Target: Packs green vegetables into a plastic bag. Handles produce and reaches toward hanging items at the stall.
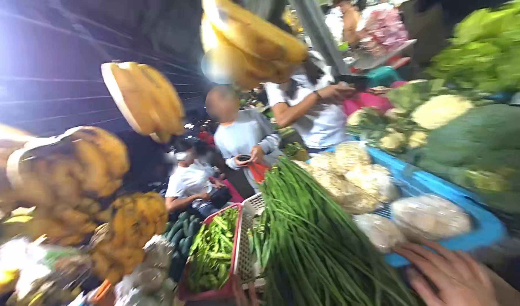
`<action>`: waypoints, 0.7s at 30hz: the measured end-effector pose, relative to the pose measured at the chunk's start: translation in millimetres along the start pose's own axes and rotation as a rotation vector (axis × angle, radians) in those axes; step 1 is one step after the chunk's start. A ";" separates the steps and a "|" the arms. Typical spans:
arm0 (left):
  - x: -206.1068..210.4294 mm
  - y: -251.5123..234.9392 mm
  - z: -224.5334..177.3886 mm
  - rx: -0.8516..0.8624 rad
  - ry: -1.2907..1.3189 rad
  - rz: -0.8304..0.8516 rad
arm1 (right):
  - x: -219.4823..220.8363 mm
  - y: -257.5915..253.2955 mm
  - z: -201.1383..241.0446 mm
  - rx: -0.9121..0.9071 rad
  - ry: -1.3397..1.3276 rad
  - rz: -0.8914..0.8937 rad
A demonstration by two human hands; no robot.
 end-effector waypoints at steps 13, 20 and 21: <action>-7.3 6.7 -15.3 -0.023 0.082 -0.004 | -107.8 -110.2 262.0 -0.861 -0.909 0.352; -25.5 4.6 -31.7 0.033 -0.029 0.146 | 6.0 -103.2 49.7 0.005 -0.280 0.421; -29.2 3.5 -38.3 0.027 -0.057 0.204 | 17.8 -97.4 17.4 0.116 -0.226 0.440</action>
Point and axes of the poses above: each hand's wrist, its own y-axis away from the middle knuckle, its own x-axis out of the palm, z = x × y, the point moved 8 cm from there along -y, towards the middle knuckle, and after that the axes turned 2 degrees about x, right-handed, at the moved point
